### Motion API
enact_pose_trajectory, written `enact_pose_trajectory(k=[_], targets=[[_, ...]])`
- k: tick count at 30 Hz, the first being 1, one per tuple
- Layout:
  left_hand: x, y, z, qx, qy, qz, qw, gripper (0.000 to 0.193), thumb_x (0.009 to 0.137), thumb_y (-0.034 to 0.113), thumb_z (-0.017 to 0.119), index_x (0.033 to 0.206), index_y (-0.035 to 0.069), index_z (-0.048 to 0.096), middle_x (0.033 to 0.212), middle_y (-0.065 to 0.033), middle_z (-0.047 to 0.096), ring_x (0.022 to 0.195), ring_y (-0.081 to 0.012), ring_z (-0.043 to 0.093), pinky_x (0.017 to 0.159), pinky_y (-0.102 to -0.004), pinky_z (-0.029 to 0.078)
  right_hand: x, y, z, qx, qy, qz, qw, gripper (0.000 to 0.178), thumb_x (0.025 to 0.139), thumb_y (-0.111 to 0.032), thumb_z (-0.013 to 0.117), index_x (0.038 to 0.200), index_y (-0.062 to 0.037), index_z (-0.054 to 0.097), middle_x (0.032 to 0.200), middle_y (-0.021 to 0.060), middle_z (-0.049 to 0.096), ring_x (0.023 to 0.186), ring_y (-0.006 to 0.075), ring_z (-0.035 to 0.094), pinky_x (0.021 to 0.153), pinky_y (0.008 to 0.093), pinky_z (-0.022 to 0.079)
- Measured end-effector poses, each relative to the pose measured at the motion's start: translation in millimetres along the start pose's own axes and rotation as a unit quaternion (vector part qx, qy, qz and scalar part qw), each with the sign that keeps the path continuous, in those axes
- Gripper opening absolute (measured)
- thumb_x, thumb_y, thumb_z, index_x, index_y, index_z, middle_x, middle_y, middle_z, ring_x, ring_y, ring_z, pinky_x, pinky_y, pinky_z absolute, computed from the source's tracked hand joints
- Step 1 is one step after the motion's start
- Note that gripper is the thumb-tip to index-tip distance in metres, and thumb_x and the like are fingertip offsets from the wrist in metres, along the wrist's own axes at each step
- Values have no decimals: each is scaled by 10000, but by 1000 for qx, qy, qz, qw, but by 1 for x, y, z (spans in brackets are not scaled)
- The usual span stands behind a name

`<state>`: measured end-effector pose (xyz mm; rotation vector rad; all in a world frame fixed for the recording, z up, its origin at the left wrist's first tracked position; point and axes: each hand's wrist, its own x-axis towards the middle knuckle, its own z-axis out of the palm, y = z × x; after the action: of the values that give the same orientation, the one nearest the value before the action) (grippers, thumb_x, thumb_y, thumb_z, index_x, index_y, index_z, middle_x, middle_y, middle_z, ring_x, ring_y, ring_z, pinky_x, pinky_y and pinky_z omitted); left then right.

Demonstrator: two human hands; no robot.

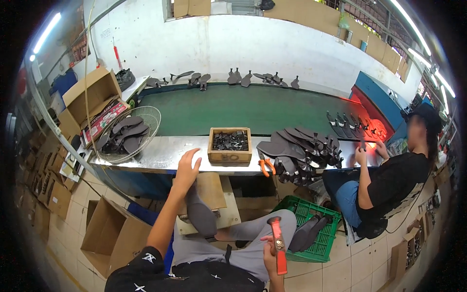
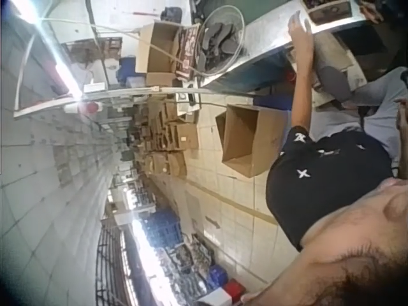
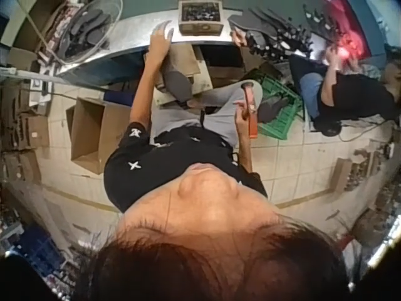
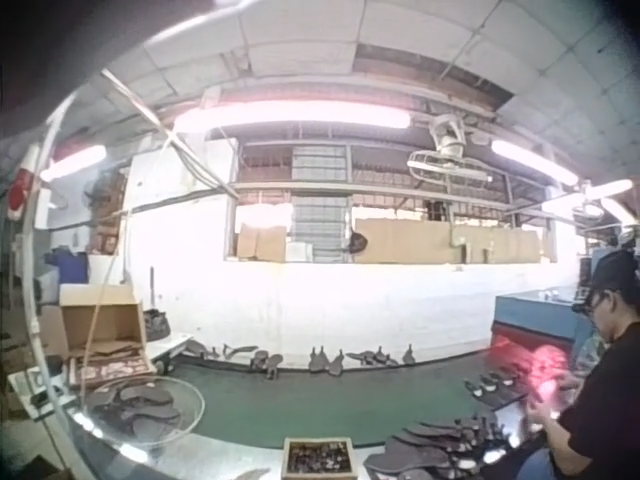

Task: Hammering and trimming shoe components for assembly at a manufacturing workstation.

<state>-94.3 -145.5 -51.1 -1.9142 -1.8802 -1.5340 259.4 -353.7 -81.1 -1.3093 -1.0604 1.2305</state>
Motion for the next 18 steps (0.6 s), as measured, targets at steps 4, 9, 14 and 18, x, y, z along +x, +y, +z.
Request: enact_pose_trajectory(k=[4,9,14,18], targets=[[63,9,65,29,-181,67,981,215,884,52,578,1083,32,657,1050,-162,655,1024,-365,603,911,-431,484,19,-14,18,64,-32,-43,996,112,909,-16,544,998,33,591,578,-21,420,420,58,385,401,225,322],[103,-22,132,267,-236,228,906,230,785,83,662,1003,128,723,995,-106,671,1005,-295,635,818,-430,499,30,-20,23,119,-35,-60,990,126,869,31,517,915,68,628,543,0,446,414,70,409,403,229,337],[129,-19,143,302,-298,263,866,116,793,180,691,863,107,746,928,-77,680,968,-280,651,810,-432,512,39,11,6,17,-28,-140,990,143,892,7,510,920,42,646,588,-32,462,453,24,381,406,212,307],[132,-18,135,188,-327,271,886,149,801,191,690,897,91,745,942,-78,687,959,-269,658,809,-408,527,48,14,2,-8,-55,-140,989,142,904,-3,515,928,27,652,614,-41,471,465,11,368,407,203,294]])
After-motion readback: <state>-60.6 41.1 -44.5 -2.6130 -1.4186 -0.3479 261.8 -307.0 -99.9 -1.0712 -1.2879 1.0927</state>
